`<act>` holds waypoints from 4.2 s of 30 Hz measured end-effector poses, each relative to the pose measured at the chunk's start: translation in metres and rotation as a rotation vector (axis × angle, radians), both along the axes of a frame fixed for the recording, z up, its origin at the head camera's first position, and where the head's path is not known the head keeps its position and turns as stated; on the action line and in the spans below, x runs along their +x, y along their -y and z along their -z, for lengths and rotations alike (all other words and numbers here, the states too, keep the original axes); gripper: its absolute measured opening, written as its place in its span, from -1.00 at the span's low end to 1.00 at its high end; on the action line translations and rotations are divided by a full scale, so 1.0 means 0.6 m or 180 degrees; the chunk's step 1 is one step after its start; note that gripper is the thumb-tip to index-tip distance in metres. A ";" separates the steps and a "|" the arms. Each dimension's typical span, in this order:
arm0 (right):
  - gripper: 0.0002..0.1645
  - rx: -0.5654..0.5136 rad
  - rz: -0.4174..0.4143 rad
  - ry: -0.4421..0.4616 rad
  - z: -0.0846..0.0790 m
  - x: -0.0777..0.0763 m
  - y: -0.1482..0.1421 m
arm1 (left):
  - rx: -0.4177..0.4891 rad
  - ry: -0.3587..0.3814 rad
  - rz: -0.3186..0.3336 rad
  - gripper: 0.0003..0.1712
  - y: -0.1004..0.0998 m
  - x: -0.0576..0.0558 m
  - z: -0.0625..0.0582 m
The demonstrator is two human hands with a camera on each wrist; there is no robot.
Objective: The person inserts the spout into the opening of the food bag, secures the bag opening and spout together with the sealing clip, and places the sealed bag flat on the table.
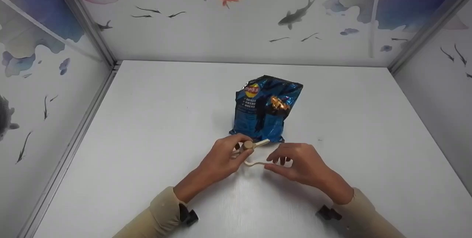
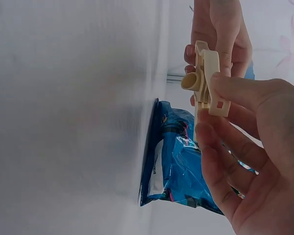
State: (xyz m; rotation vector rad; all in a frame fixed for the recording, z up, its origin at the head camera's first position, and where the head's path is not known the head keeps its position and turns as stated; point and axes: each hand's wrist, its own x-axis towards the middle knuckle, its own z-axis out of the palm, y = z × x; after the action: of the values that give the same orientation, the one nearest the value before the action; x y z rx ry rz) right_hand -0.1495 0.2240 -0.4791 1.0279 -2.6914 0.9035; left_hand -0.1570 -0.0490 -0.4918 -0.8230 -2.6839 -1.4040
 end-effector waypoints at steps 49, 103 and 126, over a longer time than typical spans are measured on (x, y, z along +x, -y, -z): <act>-0.80 0.1020 -0.0257 0.0534 0.018 -0.006 0.004 | 0.0194 -0.0091 -0.0015 -0.66 0.003 0.001 -0.004; -0.78 -0.0666 0.0724 -0.1074 -0.090 -0.093 -0.017 | 0.0760 -0.0731 -0.0660 -0.63 0.004 -0.070 -0.071; -0.68 -0.1090 0.0939 -0.1095 -0.122 -0.154 -0.013 | 0.0915 -0.0941 -0.1003 -0.62 -0.010 -0.137 -0.098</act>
State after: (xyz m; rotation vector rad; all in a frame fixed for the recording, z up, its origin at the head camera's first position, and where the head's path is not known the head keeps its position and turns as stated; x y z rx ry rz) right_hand -0.2417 0.2315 -0.4056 0.6263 -2.2255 0.9783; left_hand -0.2394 -0.0431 -0.4330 -0.5093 -2.2068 -1.4155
